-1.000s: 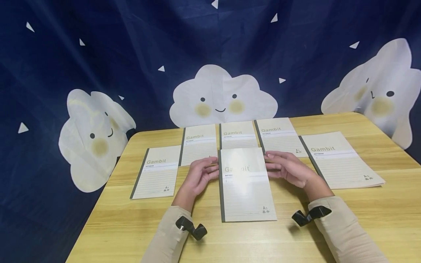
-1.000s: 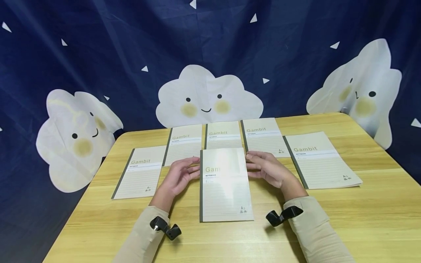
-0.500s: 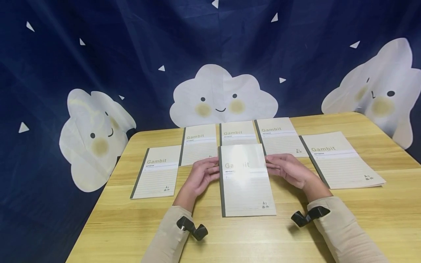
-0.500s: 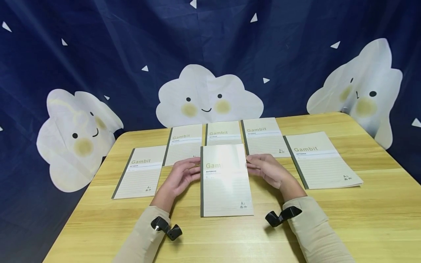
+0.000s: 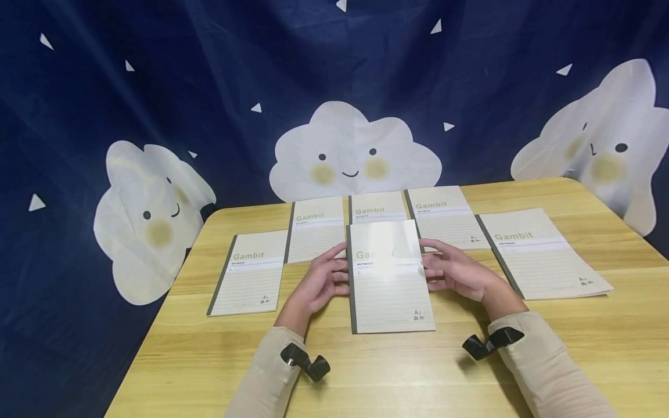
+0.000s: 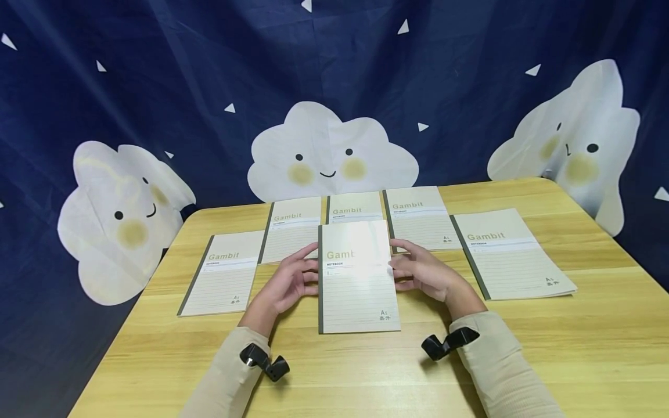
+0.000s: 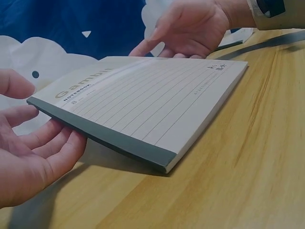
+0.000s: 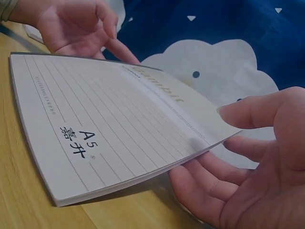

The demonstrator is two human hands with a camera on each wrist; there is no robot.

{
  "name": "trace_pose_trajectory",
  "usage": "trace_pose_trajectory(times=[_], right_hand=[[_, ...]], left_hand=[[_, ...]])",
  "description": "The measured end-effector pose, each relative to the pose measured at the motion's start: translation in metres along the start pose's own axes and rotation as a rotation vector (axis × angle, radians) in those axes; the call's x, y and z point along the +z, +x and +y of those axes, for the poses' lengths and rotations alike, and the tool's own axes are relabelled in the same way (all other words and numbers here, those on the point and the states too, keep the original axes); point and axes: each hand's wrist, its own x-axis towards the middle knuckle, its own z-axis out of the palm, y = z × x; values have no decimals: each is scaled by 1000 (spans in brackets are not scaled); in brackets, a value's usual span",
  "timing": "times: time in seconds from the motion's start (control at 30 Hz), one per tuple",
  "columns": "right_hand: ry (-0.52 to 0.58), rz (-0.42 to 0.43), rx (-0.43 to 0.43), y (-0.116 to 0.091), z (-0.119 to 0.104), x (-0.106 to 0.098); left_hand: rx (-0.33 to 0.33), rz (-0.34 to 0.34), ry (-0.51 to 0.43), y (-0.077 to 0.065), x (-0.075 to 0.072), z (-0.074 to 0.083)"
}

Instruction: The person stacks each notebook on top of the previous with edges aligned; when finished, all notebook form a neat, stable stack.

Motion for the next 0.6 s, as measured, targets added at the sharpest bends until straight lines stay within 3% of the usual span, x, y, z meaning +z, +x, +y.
trace_pose_trajectory(times=[0.37,0.6], right_hand=[[-13,3,-31,2,2,1],[27,-9,-77,6,4,1]], left_hand=[[32,-24,-42,-1,-1,1],[55,26,-66,1,1,1]])
